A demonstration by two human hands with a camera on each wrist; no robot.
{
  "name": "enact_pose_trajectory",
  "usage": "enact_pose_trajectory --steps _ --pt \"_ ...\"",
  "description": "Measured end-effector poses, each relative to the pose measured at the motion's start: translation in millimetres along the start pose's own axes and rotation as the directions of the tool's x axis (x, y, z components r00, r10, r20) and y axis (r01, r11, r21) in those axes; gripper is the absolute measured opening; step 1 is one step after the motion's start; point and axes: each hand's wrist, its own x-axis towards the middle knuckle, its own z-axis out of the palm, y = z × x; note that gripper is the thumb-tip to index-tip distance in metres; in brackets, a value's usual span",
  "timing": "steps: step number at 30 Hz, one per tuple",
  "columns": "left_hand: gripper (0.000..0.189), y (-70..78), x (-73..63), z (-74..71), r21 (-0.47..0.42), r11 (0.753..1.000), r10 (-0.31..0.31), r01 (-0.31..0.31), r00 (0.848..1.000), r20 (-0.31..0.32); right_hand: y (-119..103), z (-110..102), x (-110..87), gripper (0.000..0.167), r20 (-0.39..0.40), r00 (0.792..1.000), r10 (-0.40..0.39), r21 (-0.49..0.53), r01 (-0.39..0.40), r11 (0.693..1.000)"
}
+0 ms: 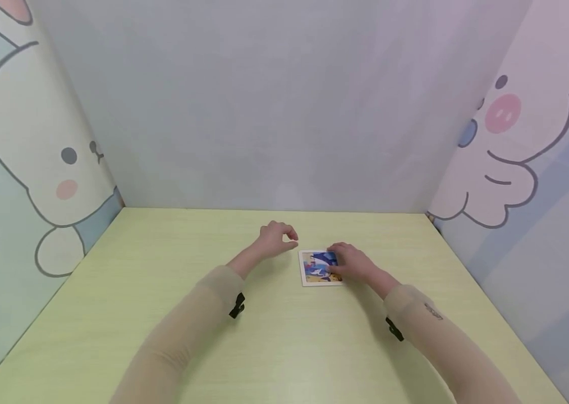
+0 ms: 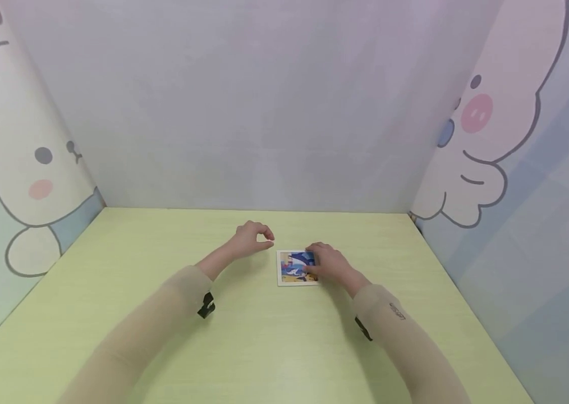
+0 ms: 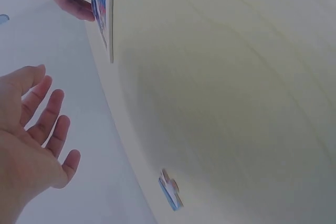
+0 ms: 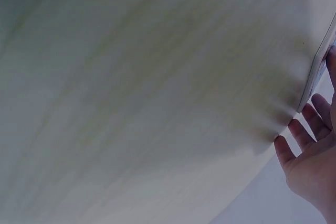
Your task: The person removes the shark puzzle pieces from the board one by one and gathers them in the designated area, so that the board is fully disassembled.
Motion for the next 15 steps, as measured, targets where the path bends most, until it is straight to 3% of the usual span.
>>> enact_pose_trajectory --steps 9,15 --pt "0.022 11.1 11.5 17.0 0.007 1.000 -0.002 0.002 1.000 0.016 0 1 -1.7 0.061 -0.018 1.000 0.016 0.014 -0.015 1.000" --pt "0.028 15.2 17.8 28.2 0.035 0.999 -0.031 0.029 0.998 0.062 -2 1 -3.8 0.061 -0.025 1.000 0.017 0.023 -0.016 1.000"
